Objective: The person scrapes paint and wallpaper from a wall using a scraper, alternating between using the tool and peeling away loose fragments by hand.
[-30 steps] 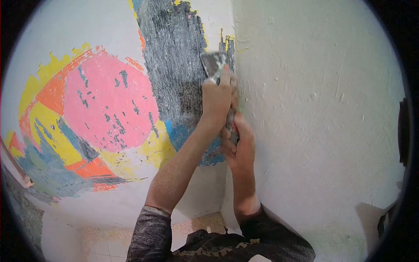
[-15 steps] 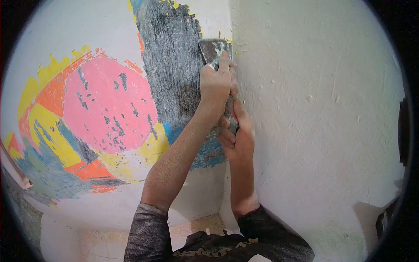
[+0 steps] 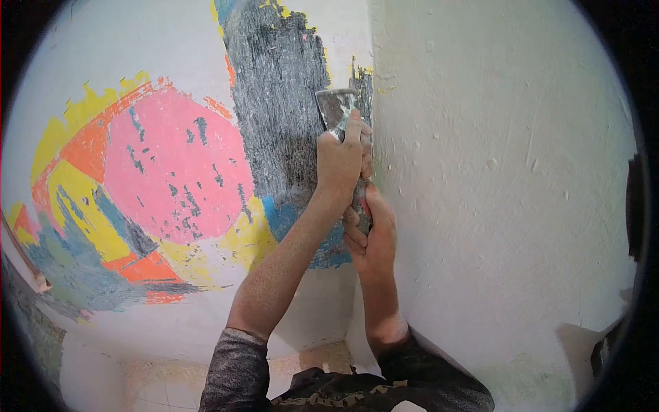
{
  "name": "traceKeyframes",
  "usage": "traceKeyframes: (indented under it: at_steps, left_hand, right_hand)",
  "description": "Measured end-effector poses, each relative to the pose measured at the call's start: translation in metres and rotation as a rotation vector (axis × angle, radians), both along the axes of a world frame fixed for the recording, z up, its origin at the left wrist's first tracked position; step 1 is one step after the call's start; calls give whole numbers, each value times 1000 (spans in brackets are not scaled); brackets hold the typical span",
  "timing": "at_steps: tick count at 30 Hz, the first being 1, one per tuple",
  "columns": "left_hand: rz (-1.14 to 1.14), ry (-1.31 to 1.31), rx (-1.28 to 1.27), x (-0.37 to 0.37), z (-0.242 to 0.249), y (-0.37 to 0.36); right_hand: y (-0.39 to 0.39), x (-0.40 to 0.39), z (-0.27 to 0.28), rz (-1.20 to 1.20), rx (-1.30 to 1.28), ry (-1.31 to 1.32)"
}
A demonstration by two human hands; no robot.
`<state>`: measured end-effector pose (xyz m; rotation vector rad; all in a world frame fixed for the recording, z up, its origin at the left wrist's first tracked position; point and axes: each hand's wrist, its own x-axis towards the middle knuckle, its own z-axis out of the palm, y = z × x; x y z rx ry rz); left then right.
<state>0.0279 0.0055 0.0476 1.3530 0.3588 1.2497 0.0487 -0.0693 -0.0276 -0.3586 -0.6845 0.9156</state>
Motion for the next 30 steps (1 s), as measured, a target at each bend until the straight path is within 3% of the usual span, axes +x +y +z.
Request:
traceKeyframes:
  at_steps: [4,6,7,9,13,15,16,18,21,24,27,30]
  left_hand:
    - [-210,-206,47,12,11,21]
    - [-488,-388,-115,11,16,22]
    - [-482,-392,-116,8,12,15]
    - [2,21,23,2,2,-2]
    - [-46,-5,12,5,14,2]
    - [-326,-298,-152,7,28,10]
    - [-324,-303,-149,5,27,9]
    - [-82,-29,36,1,16,5]
    - [-36,83,3,-4,0,-1]
    - [-214,-114,7,8,26,10]
    - [-104,10,-15,8,45,6]
    - [-108,44,39,3,9,4]
  right_hand:
    - [2,4,22,-11,38,0]
    - [1,2,19,-4,19,23]
    - [-1,0,15,4,-1,50]
    - [-7,-3,-2,-2,-5,43]
    - [-1,3,9,-28,-25,25]
    - [-1,2,19,-12,13,18]
    - [0,1,23,11,59,3]
    - [-6,-8,4,-18,48,9]
    - [2,-12,-5,-112,14,14]
    - [3,-4,17,-167,27,-15]
    - [4,-7,26,-151,49,-8]
    - [-5,-13,6,-163,8,13]
